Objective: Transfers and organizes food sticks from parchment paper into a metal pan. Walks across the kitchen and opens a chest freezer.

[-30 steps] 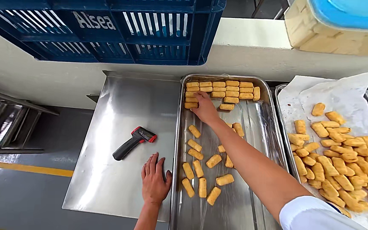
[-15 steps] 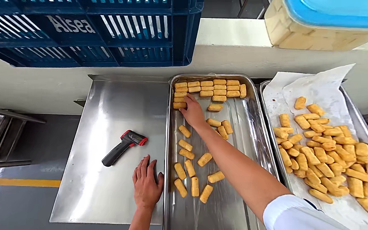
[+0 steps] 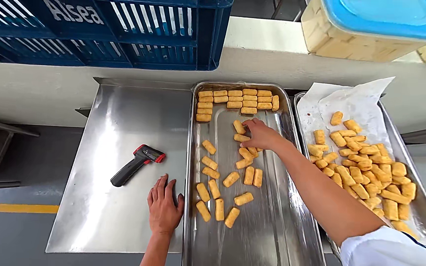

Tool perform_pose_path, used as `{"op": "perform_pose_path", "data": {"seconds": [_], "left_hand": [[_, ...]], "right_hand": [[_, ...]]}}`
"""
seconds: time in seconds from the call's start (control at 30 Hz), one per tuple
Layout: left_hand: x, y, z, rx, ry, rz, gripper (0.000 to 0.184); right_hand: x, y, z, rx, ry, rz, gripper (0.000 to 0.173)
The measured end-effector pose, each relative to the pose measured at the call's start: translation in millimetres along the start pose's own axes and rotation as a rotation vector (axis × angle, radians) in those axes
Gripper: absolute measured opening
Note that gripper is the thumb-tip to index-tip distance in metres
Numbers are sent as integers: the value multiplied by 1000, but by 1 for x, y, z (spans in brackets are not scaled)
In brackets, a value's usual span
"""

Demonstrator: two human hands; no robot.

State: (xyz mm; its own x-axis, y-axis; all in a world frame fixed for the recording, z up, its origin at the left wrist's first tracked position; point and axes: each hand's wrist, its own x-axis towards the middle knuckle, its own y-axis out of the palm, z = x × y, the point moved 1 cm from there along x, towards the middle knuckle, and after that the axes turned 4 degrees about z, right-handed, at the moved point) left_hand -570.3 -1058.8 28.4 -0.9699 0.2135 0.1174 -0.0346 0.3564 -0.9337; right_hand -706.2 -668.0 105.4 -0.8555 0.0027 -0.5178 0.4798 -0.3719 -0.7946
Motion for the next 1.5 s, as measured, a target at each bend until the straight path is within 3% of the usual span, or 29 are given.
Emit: {"op": "perform_pose_path", "data": {"seconds": [0.07,0.2,0.27,0.33,0.5,0.57,0.67,0.8,1.0,1.23,1.5], "left_hand": [[0,1,-1,-2,0,2,57],[1,0,-1,1,-4,-7,57],[1,0,-1,5,-4,-5,57],[0,0,-2,1,-3,1,57],[0,0,-1,-7,-1,-4,55],[0,1,0,-6,-2,-2,55],[0,0,0,-10,-3,7,54],[0,1,0,-6,-3,8,54],[0,0,-1,2,-3,1,54],[0,1,0,-4,0,7,55],[1,0,-1,-3,-1,0,55]], "right_hand": [[-3,5,5,-34,37,-32,83],[0,2,16,-71,39,-17,118],[3,0,19,-100,9,5,121],[5,-3,20,-101,-19,12,110],[20,-3,16,62,-66,-89,49],[23,-7,10,61,-98,-82,37],[16,-12,5,35,-160,1,38],[3,-3,10,-94,-68,58,72],[11,5,31,-115,-25,-44,63],[55,-4,80,-51,-99,-342,63],[63,17,61,-35,-211,-491,43]]}}
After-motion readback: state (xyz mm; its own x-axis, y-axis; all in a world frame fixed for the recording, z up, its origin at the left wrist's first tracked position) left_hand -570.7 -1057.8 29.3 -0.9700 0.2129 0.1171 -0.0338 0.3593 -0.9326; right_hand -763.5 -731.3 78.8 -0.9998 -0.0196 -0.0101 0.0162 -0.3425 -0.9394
